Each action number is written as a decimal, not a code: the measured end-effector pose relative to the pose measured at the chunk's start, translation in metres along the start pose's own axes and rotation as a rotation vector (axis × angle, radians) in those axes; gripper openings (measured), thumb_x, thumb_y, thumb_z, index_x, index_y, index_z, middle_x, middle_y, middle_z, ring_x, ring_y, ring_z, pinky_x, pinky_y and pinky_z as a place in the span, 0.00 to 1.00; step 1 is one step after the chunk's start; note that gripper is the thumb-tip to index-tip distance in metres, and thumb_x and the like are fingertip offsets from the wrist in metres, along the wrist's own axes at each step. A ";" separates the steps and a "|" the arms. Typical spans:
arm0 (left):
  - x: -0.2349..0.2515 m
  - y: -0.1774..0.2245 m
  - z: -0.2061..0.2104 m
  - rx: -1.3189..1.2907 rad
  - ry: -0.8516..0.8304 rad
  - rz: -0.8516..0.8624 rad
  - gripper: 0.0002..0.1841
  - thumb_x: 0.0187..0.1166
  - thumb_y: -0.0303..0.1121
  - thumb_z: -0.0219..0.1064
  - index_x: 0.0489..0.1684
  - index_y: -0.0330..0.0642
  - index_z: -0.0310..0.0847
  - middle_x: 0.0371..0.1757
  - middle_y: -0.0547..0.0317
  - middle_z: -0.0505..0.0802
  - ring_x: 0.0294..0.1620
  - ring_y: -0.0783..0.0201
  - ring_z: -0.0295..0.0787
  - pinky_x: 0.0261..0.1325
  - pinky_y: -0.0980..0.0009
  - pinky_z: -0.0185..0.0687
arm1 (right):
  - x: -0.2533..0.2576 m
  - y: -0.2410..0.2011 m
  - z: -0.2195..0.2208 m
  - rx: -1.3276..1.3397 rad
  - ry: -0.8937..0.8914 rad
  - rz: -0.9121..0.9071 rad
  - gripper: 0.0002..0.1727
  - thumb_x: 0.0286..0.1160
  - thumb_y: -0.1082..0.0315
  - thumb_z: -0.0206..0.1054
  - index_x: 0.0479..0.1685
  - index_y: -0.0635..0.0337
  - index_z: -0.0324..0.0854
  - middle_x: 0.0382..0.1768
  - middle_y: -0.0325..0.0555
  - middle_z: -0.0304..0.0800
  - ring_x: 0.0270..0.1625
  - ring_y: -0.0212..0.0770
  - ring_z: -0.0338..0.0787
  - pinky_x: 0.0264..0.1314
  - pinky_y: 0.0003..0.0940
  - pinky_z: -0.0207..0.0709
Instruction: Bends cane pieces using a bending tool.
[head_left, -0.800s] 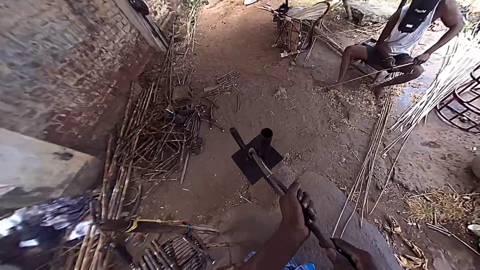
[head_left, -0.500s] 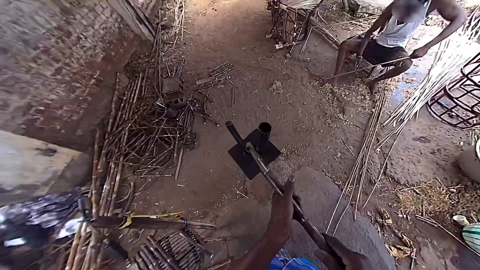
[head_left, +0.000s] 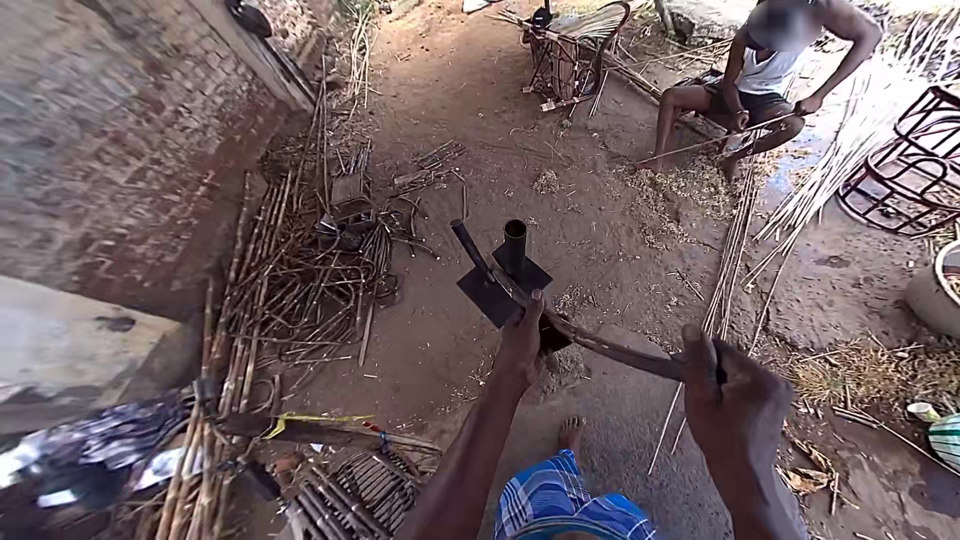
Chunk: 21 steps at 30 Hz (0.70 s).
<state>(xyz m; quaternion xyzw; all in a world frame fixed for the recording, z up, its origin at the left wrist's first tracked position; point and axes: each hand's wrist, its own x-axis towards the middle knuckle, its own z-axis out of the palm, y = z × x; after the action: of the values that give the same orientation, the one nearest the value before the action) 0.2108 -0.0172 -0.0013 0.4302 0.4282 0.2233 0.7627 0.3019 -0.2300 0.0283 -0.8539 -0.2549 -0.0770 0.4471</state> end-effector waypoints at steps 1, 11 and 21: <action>0.001 0.002 0.006 0.012 -0.004 -0.032 0.26 0.91 0.53 0.54 0.61 0.35 0.76 0.37 0.47 0.93 0.33 0.57 0.94 0.40 0.61 0.95 | 0.013 0.006 -0.001 0.019 0.002 0.049 0.33 0.87 0.39 0.52 0.12 0.50 0.71 0.09 0.34 0.66 0.12 0.33 0.68 0.16 0.40 0.60; 0.064 -0.009 0.108 0.087 0.336 0.007 0.28 0.97 0.49 0.40 0.76 0.29 0.59 0.40 0.42 0.91 0.28 0.57 0.94 0.36 0.61 0.95 | 0.225 0.122 0.139 0.468 -0.242 0.527 0.16 0.76 0.51 0.65 0.24 0.47 0.75 0.14 0.26 0.70 0.13 0.25 0.64 0.17 0.28 0.62; -0.017 -0.017 -0.016 0.477 0.011 0.076 0.34 0.83 0.62 0.63 0.77 0.45 0.68 0.45 0.43 0.91 0.32 0.52 0.92 0.36 0.54 0.92 | -0.029 0.089 0.003 0.063 -0.626 0.234 0.35 0.68 0.24 0.62 0.46 0.47 0.90 0.28 0.34 0.91 0.29 0.39 0.90 0.35 0.51 0.84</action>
<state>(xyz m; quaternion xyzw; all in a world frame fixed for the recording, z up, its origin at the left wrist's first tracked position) 0.1877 -0.0306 -0.0125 0.6129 0.4564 0.1466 0.6281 0.3215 -0.2801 -0.0490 -0.8453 -0.2823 0.2487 0.3793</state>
